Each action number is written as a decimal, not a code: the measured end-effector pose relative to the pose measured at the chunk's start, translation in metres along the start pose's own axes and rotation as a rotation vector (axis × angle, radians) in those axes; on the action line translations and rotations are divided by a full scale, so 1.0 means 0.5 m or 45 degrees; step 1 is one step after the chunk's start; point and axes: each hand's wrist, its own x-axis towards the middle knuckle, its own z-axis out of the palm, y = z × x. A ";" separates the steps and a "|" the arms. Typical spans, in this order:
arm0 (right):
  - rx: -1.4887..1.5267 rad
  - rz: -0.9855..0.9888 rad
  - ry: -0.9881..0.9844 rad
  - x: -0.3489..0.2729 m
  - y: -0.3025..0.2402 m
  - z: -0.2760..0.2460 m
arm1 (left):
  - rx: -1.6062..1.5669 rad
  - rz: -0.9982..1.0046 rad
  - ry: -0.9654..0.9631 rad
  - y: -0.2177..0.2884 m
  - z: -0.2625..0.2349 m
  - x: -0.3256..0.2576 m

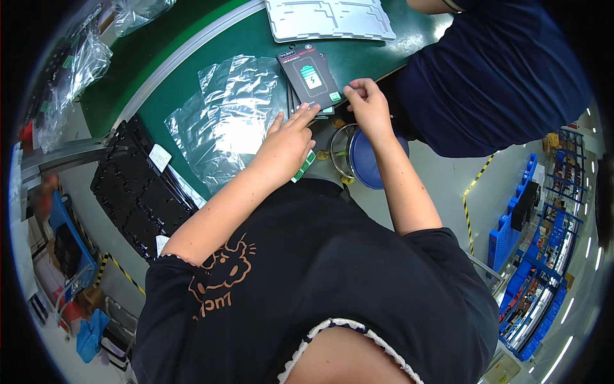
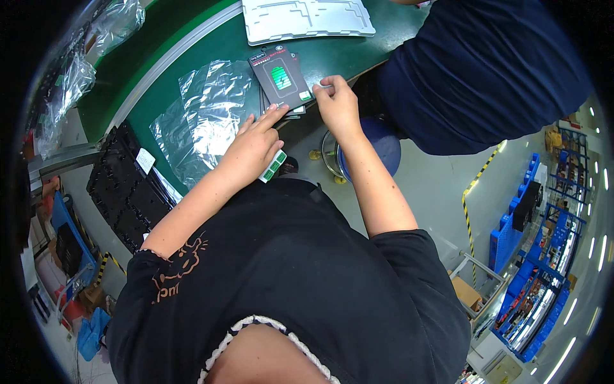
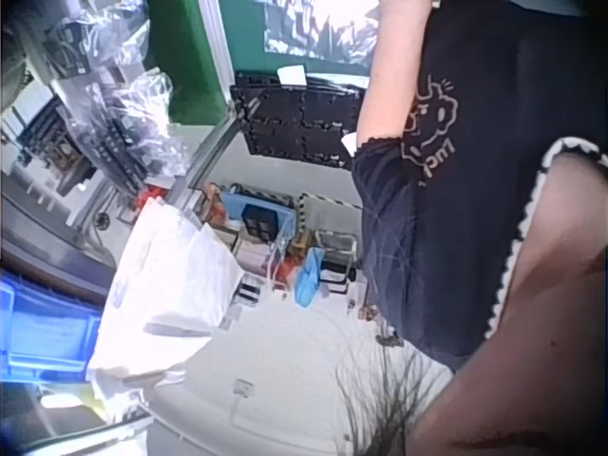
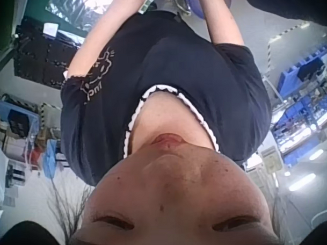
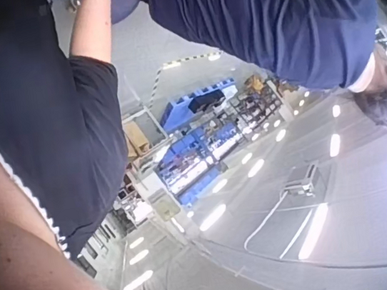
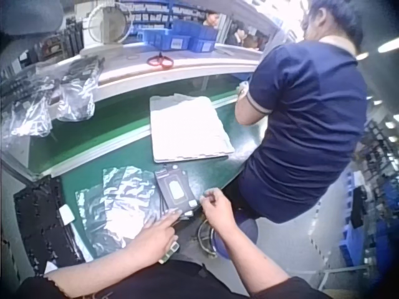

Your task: The person peels green labels from a backing sheet and applies them to small black rectangular packages on a green workbench. They handle the packages one at a time, aligning and smoothing each label before moving to the next item.

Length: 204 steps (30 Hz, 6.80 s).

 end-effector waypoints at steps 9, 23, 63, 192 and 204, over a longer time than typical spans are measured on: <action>0.008 0.073 0.105 -0.045 -0.042 0.005 | 0.012 0.014 0.026 0.000 0.006 0.002; -0.124 -0.134 0.186 -0.114 -0.073 0.053 | -0.031 0.044 0.045 -0.006 0.018 -0.003; 0.377 0.049 0.025 -0.017 0.027 0.048 | 0.042 -0.018 0.067 0.008 0.022 0.002; 0.591 -0.393 -0.302 -0.194 -0.178 -0.148 | 0.258 0.196 0.732 0.119 -0.052 -0.027; 0.369 -0.511 -0.300 -0.192 -0.177 -0.160 | 0.252 0.237 0.700 0.126 -0.047 -0.030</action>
